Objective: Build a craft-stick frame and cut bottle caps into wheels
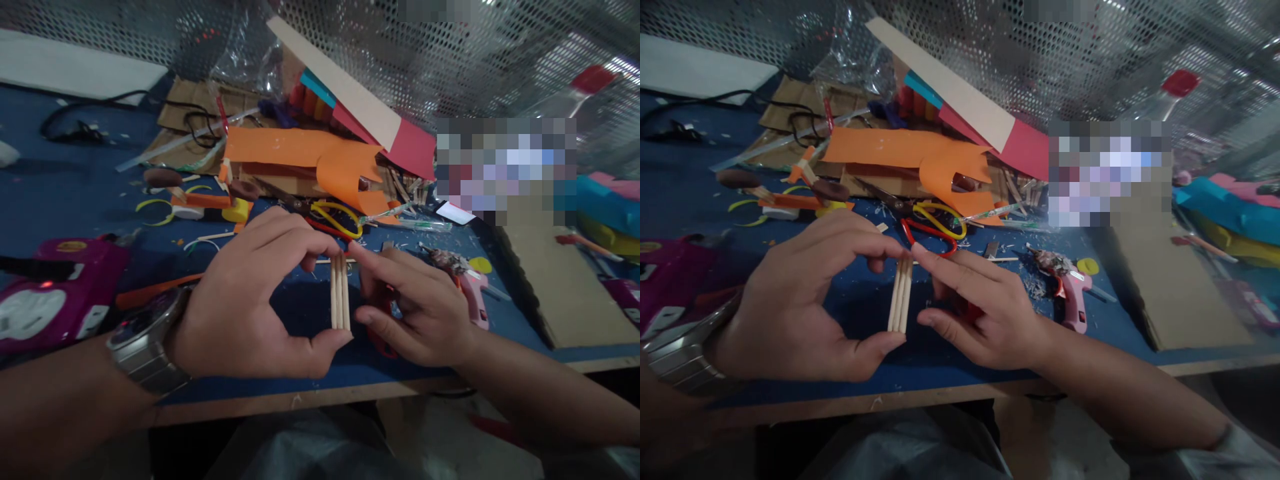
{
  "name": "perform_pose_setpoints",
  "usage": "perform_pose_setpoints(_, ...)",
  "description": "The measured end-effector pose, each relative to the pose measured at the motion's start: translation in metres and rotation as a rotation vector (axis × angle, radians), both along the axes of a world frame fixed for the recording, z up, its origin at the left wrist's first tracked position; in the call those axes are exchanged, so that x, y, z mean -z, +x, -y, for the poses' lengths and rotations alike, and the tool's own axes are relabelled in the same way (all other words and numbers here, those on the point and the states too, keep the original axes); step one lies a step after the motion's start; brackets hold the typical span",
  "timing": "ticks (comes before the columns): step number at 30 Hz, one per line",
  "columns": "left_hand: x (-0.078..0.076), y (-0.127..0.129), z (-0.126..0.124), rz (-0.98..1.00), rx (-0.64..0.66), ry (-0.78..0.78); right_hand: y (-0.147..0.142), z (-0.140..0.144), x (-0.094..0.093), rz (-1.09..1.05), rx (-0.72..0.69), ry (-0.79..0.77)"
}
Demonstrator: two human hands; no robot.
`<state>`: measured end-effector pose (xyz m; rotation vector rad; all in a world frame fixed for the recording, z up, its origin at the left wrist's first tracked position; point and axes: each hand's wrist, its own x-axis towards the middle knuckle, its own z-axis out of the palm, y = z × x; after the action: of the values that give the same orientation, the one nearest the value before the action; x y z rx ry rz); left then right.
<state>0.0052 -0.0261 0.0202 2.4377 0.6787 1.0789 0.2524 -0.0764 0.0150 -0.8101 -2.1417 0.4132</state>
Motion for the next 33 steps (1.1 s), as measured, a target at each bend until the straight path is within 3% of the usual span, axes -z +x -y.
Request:
perform_pose_setpoints(5, 0.001, 0.0, 0.002, -0.02, 0.022, -0.101, 0.001, 0.002, -0.005, 0.022, 0.07, 0.18)
perform_pose_setpoints(10, 0.002, 0.001, 0.004, -0.017, 0.049, -0.193, 0.004, 0.004, -0.009, 0.108, 0.057, 0.225)
perform_pose_setpoints(33, 0.006, 0.004, 0.007, -0.02, 0.114, -0.2, 0.001, 0.005, -0.007, 0.123, 0.023, 0.154)
